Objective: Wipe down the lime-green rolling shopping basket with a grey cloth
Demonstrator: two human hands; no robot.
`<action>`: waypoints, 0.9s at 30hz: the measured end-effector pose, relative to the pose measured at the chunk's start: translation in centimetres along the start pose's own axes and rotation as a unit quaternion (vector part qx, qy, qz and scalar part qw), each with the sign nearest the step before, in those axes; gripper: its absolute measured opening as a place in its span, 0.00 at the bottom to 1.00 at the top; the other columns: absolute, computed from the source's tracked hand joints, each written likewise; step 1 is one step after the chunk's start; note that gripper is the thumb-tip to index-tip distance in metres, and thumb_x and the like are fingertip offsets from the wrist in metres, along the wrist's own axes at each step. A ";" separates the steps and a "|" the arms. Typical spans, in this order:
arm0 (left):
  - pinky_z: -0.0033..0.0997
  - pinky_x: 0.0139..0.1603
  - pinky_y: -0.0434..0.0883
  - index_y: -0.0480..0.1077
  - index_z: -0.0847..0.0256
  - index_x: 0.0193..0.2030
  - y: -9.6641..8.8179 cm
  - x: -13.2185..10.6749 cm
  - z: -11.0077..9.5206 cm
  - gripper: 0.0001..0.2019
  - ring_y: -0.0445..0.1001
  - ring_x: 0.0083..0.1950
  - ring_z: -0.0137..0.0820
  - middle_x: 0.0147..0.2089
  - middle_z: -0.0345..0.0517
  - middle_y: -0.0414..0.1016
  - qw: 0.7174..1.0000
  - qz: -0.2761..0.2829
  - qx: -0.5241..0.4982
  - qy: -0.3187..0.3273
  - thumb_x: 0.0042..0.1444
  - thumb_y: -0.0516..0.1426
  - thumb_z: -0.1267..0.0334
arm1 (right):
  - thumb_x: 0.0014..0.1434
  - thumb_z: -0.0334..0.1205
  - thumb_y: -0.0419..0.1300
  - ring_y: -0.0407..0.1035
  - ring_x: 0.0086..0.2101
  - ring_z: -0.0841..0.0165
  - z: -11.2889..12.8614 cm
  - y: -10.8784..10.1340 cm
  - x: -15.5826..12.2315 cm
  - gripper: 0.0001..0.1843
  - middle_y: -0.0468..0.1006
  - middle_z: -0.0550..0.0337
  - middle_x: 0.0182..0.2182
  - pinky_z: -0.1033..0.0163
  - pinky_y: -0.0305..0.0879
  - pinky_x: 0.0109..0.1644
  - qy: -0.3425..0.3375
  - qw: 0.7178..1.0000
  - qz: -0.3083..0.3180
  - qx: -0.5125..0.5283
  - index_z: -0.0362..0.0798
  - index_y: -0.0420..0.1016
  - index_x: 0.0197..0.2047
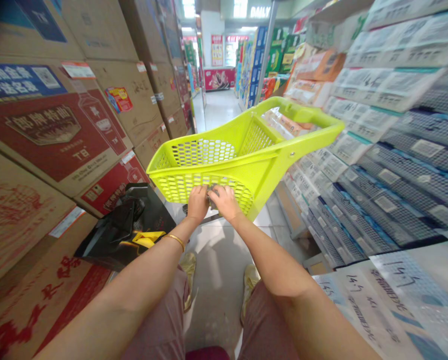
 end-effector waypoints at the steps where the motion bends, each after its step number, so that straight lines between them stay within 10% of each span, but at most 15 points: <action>1: 0.38 0.47 0.65 0.67 0.65 0.47 0.0 0.0 0.0 0.12 0.68 0.45 0.39 0.41 0.52 0.72 1.000 -0.002 0.004 0.002 0.58 0.48 0.73 | 0.64 0.37 0.48 0.56 0.43 0.62 0.3 0.8 -0.5 0.15 0.69 0.54 0.48 0.58 0.53 0.47 -0.014 1.000 0.019 -0.003 0.56 0.72 0.50; 8: 0.38 0.46 0.65 0.69 0.66 0.46 -0.2 0.1 0.0 0.11 0.69 0.43 0.40 0.38 0.53 0.72 0.999 -0.017 0.038 0.013 0.62 0.48 0.68 | 0.65 0.39 0.47 0.56 0.42 0.61 1.5 3.4 -2.6 0.14 0.70 0.52 0.48 0.57 0.53 0.45 -0.076 0.992 0.102 -0.027 0.52 0.72 0.48; 27: 0.37 0.45 0.65 0.69 0.63 0.44 -3.9 0.3 -0.7 0.11 0.69 0.42 0.38 0.39 0.52 0.72 0.995 -0.100 -0.007 0.026 0.62 0.48 0.65 | 0.58 0.29 0.50 0.56 0.44 0.63 -2.3 -7.8 2.3 0.18 0.68 0.57 0.49 0.58 0.56 0.49 0.066 0.982 -0.176 0.030 0.54 0.72 0.47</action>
Point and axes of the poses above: each hand's wrist, its own x-axis towards the middle knuckle, its own y-axis out of the palm, z = x × y, the point moved 9 cm from there along x, towards the middle knuckle
